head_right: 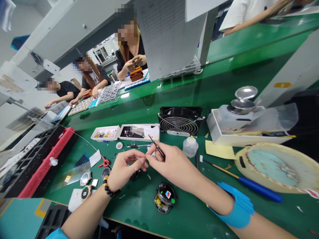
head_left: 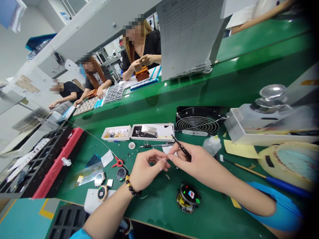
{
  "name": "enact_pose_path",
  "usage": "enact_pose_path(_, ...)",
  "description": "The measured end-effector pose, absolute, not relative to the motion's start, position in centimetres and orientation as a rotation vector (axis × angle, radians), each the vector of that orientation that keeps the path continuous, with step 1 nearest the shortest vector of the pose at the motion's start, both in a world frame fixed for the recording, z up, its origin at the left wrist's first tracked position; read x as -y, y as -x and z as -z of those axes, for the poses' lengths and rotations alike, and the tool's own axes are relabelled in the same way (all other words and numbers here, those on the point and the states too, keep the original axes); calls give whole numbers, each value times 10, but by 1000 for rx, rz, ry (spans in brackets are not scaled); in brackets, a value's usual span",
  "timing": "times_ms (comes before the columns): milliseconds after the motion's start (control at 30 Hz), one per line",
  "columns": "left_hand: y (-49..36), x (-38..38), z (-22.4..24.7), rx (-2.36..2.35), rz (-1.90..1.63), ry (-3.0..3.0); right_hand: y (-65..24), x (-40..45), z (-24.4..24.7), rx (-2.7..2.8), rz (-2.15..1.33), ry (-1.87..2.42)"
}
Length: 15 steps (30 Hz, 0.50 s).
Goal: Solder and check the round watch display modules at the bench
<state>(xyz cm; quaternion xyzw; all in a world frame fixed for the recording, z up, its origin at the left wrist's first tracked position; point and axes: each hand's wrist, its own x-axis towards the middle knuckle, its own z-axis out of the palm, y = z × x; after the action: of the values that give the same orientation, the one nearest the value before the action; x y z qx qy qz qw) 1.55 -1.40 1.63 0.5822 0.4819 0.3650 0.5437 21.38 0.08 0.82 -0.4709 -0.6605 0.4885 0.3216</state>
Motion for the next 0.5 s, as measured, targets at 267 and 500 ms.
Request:
enact_pose_path(267,-14,14,-15,-1136,-856,-1367,-211,-2,-10,1752,-1273,1259)
enact_pose_path(500,-16,11,-12,-1150,-880,-1350,-213,-3,-11,1701,-1267,1281)
